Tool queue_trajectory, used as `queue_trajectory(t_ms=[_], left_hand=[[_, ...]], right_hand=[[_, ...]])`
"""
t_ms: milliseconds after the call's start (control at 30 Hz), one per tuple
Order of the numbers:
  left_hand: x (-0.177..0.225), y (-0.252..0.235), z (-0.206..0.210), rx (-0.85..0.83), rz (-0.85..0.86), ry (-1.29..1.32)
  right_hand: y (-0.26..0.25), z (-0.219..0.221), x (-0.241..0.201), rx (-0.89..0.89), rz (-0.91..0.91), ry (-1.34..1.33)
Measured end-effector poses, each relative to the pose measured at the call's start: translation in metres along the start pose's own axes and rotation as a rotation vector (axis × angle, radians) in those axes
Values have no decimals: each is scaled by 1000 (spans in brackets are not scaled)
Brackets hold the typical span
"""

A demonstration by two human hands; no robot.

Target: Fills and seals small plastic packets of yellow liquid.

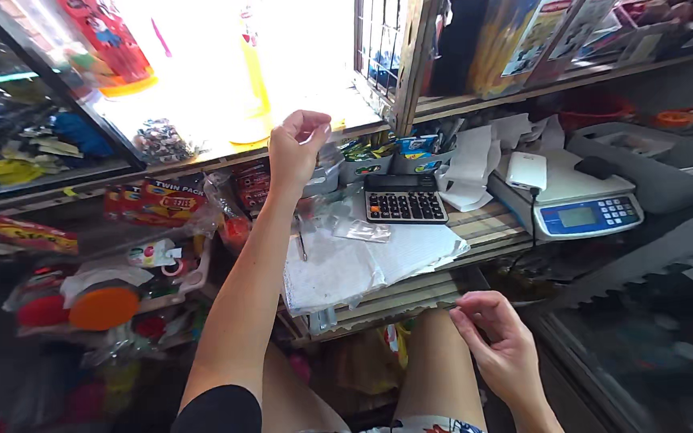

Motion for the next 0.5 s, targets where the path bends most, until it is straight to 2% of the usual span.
queue_trajectory(t_ms=[133, 200, 333, 500], left_hand=[[22, 4, 1, -4, 115, 97], [40, 12, 6, -56, 174, 142], [66, 44, 39, -297, 214, 158], [79, 88, 85, -634, 239, 170]], right_hand=[[2, -2, 3, -15, -7, 22], [-3, -4, 4, -33, -16, 38], [-40, -8, -18, -122, -31, 34], [-93, -6, -55, -228, 4, -150]])
Point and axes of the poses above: each hand's wrist, its own y-axis away from the middle knuckle, its own z-axis out of the palm, x = y × z, the point moved 4 cm from there along -y, towards the middle knuckle, and after that the axes turned 8 degrees about -x, right-handed, at the moved point
